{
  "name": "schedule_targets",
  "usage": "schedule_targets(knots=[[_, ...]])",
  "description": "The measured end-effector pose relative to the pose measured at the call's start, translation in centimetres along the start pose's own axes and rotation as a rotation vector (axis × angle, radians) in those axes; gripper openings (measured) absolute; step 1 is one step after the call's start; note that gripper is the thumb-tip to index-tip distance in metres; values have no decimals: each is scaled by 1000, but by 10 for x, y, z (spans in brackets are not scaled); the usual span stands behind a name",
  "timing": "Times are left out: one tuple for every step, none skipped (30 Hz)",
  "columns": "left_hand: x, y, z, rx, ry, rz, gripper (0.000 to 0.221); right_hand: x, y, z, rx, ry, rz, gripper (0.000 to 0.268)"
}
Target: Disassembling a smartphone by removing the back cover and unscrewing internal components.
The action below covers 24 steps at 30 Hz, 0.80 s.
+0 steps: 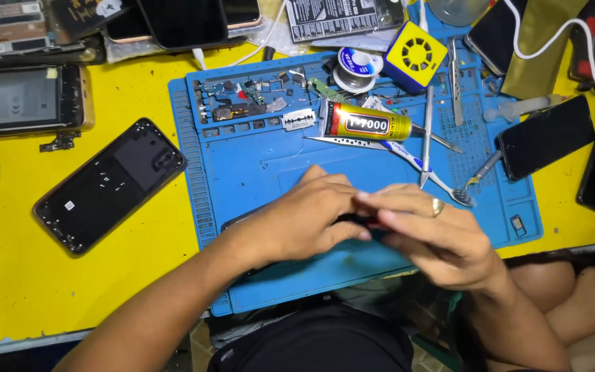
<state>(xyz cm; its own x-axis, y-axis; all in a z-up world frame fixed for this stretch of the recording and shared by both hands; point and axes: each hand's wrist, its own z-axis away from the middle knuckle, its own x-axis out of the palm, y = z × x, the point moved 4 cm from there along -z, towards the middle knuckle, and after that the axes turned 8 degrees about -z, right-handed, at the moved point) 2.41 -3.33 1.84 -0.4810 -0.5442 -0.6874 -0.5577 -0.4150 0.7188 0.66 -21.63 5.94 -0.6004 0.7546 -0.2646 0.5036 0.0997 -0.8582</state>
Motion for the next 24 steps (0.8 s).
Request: schedule_targets(knots=[[2, -2, -3, 26, -22, 43, 20, -2, -2, -2, -74, -6, 110, 43], [4, -4, -7, 52, -44, 86, 17, -4, -4, -5, -148, -12, 220, 49], [8, -5, -8, 48, -47, 89, 17, -2, -4, -4, -144, -10, 215, 49], [10, -6, -10, 43, -2, 71, 18, -2, -4, -3, -143, 50, 190, 40], [12, -8, -11, 40, 44, 52, 21, -2, -4, -1, -141, 109, 166, 32], [13, -5, -12, 37, 41, 56, 21, -1, -5, -1, -137, 111, 163, 32], [12, -4, -13, -9, 111, 55, 27, 0, -5, -1, -132, 120, 128, 20], [11, -3, -13, -56, 181, 55, 38, 0, -5, -1, -126, 129, 93, 14], [8, -3, -11, -61, 184, 56, 38, 2, -2, 2, -125, 125, 89, 14], [8, -2, -11, -34, 113, 73, 34, 4, 0, 6, -144, 121, 46, 24], [8, -1, -10, -3, 39, 89, 35, 5, 2, 10, -162, 120, 4, 36], [10, -4, -9, -5, 38, 89, 35, 4, 0, 9, -162, 120, 3, 36], [12, -6, -8, 15, 68, 95, 21, 5, -1, 7, -103, 70, 49, 33], [13, -7, -7, 34, 97, 101, 8, 5, -2, 7, -44, 19, 94, 31], [13, -5, -8, 33, 98, 102, 8, 5, -1, 5, -44, 18, 94, 31], [10, -3, -9, 9, 143, 84, 24, 3, -3, 3, -83, 48, 177, 34], [8, -2, -10, -17, 189, 66, 41, 1, -4, 1, -124, 78, 258, 38], [3, -3, -7, -19, 190, 65, 41, 1, -3, 4, -124, 77, 256, 38], [-1, -2, -5, 29, 181, -23, 39, 0, -2, 8, -105, 116, 171, 24], [-5, 0, -3, 76, 172, -112, 39, -2, 0, 11, -85, 154, 85, 18], [-9, 0, 0, 81, 168, -110, 39, -2, 0, 15, -83, 159, 89, 18], [-12, 1, 2, 90, 163, -223, 28, -1, 3, 19, -16, 121, 88, 35], [-15, 2, 5, 99, 160, -335, 19, 0, 6, 23, 53, 81, 86, 58], [-13, 3, 5, 104, 159, -333, 19, 0, 8, 20, 56, 84, 91, 58]])
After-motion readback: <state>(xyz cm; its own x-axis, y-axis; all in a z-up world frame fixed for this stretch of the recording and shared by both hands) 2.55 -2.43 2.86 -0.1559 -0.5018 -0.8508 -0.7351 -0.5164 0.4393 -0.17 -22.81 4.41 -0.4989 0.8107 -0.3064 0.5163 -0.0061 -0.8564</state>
